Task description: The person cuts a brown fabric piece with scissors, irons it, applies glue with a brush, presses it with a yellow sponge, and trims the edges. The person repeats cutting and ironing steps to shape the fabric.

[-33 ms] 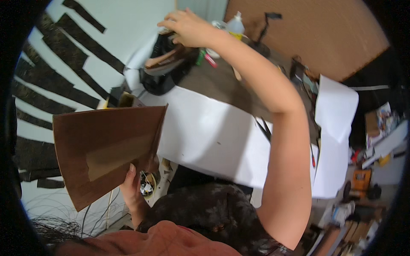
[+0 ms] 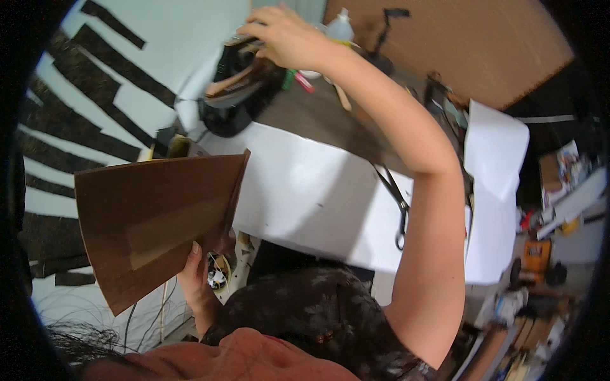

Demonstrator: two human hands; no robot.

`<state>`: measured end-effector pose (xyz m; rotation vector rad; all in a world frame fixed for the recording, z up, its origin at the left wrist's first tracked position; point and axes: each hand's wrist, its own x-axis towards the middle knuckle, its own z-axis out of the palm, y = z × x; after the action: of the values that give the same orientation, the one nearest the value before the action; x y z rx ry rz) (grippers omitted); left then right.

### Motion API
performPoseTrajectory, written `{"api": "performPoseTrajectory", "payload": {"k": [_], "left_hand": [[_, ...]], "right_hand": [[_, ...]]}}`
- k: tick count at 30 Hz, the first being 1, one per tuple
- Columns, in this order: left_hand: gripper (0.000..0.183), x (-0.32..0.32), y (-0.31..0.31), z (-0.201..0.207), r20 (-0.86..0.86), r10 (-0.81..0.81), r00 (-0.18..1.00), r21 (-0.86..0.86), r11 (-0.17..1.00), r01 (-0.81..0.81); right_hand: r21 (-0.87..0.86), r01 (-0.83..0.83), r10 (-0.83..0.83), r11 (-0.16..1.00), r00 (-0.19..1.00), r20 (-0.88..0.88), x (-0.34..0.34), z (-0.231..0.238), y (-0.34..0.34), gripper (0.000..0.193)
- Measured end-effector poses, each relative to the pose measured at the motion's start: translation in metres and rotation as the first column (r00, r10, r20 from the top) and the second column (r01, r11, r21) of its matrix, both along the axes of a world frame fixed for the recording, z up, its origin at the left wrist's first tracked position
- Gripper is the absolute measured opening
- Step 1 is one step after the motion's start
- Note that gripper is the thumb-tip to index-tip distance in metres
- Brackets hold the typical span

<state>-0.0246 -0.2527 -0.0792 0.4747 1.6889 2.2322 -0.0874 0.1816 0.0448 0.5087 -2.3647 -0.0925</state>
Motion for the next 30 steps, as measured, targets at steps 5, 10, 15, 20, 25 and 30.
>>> {"api": "performPoseTrajectory", "payload": {"k": [5, 10, 15, 20, 25, 30], "left_hand": [[0.013, 0.005, 0.008, -0.022, -0.39, -0.42, 0.819, -0.365, 0.888, 0.281], [0.028, 0.031, 0.049, -0.046, 0.26, -0.438, 0.861, -0.025, 0.888, 0.46], [0.02, 0.049, 0.081, -0.047, 0.034, -0.492, 0.87, -0.413, 0.786, 0.46], [0.022, 0.051, 0.08, -0.05, -0.073, -0.595, 0.8, -0.52, 0.708, 0.479], [0.018, 0.049, 0.081, -0.068, 0.008, -0.489, 0.872, -0.339, 0.819, 0.462], [0.017, 0.043, 0.081, -0.077, 0.01, -0.432, 0.902, -0.299, 0.859, 0.415]], "right_hand": [[-0.225, 0.599, -0.551, 0.768, 0.798, 0.243, 0.242, -0.031, -0.032, 0.02], [-0.293, 0.93, -0.592, 0.224, 0.368, 0.717, 0.386, -0.118, -0.118, 0.034], [-0.344, 0.905, -0.674, 0.251, 0.419, 0.608, 0.429, -0.164, -0.144, 0.046], [-0.384, 0.904, -0.586, 0.189, 0.417, 0.694, 0.434, -0.162, -0.135, 0.049], [-0.291, 0.922, -0.693, 0.257, 0.386, 0.61, 0.432, -0.161, -0.128, 0.054], [-0.329, 0.921, -0.667, 0.207, 0.379, 0.642, 0.428, -0.16, -0.126, 0.05]]}}
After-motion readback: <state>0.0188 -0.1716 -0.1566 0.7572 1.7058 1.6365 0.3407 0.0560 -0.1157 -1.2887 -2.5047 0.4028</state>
